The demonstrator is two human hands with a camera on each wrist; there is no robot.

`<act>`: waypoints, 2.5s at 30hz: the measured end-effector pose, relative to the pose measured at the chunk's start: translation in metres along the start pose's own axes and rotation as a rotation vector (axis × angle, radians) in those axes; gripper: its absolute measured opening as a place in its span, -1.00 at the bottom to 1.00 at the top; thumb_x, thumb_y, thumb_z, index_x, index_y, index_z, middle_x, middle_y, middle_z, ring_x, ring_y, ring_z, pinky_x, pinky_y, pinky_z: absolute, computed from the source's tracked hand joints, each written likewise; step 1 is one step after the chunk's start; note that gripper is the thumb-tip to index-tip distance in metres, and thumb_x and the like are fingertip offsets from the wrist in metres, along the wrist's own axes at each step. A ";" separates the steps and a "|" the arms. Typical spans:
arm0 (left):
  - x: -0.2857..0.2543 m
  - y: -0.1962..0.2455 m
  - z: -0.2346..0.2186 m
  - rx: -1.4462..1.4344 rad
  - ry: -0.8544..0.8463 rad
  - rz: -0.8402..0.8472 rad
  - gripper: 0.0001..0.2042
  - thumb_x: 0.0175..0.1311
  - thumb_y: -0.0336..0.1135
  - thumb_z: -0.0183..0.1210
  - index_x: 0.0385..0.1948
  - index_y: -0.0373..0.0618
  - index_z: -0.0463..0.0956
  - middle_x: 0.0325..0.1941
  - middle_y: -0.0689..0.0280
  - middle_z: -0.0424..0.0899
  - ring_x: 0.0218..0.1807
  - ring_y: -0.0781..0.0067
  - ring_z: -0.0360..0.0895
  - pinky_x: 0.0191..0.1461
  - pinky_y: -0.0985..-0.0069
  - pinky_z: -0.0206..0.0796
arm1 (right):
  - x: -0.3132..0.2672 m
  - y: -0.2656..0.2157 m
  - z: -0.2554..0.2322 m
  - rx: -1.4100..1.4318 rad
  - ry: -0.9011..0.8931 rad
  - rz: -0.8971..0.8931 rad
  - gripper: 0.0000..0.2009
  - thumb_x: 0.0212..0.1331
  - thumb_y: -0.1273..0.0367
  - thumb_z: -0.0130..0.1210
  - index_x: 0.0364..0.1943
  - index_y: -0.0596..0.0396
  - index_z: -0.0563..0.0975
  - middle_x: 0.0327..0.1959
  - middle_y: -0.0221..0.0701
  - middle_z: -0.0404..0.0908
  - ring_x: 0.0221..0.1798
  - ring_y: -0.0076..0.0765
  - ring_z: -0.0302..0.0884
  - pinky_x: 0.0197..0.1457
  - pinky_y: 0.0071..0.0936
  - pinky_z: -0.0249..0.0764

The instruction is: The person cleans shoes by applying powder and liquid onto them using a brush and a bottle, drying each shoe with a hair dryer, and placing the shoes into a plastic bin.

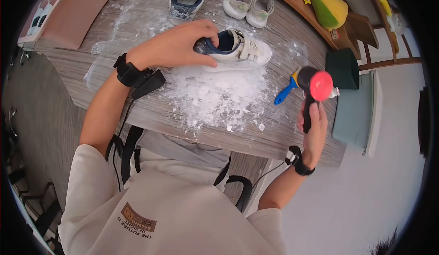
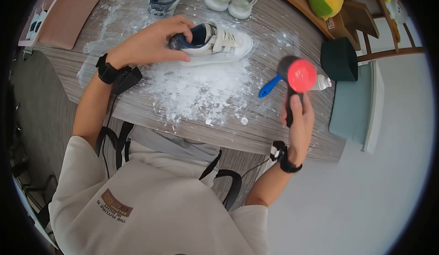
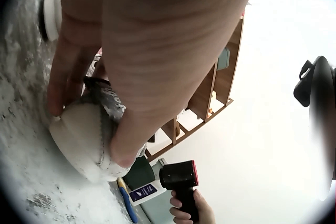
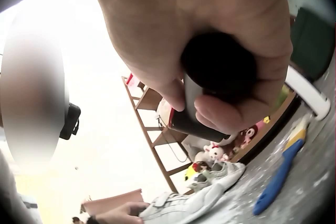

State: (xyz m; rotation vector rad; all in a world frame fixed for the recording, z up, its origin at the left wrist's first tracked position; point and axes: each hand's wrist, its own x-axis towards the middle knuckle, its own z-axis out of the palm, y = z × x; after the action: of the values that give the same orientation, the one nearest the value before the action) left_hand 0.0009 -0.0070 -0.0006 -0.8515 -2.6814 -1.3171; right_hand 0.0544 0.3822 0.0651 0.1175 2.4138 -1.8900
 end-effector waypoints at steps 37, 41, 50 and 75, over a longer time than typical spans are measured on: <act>0.003 -0.021 0.007 0.136 -0.012 -0.058 -0.30 0.15 -0.25 0.47 0.34 -0.08 0.31 0.33 0.10 0.52 0.34 0.08 0.48 0.42 0.27 0.34 | 0.076 0.016 0.034 -0.447 -0.066 -0.391 -0.61 0.17 0.39 0.37 0.09 0.22 0.65 -0.25 -0.40 0.75 -0.30 -0.56 0.59 -0.16 -0.58 0.51; 0.003 -0.020 0.008 0.139 -0.013 -0.043 -0.29 0.16 -0.23 0.46 0.34 -0.09 0.31 0.31 0.07 0.53 0.32 0.06 0.49 0.39 0.28 0.36 | 0.080 0.017 0.044 -0.323 -0.029 -0.222 -0.63 0.31 0.30 0.29 0.09 0.25 0.63 -0.29 -0.43 0.75 -0.47 -0.69 0.43 -0.40 -0.63 0.34; 0.002 -0.018 0.009 0.128 0.009 -0.029 -0.30 0.16 -0.23 0.46 0.34 -0.11 0.32 0.31 0.07 0.53 0.33 0.05 0.48 0.40 0.28 0.34 | 0.074 0.027 0.054 -0.411 -0.098 -0.382 -0.57 0.17 0.36 0.40 0.11 0.23 0.64 -0.23 -0.35 0.77 -0.35 -0.60 0.58 -0.24 -0.58 0.50; 0.003 -0.018 0.008 0.163 0.006 0.031 -0.31 0.14 -0.27 0.46 0.31 -0.13 0.31 0.30 0.04 0.53 0.31 -0.03 0.49 0.39 0.24 0.36 | 0.087 0.023 0.042 -0.330 0.123 -0.260 -0.55 0.28 0.25 0.35 0.13 0.30 0.62 -0.29 -0.44 0.69 -0.40 -0.67 0.40 -0.33 -0.66 0.30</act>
State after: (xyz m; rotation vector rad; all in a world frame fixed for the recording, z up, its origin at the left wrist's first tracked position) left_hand -0.0085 -0.0090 -0.0177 -0.8643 -2.7130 -1.0748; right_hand -0.0294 0.3481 0.0232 -0.1082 2.9106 -1.5778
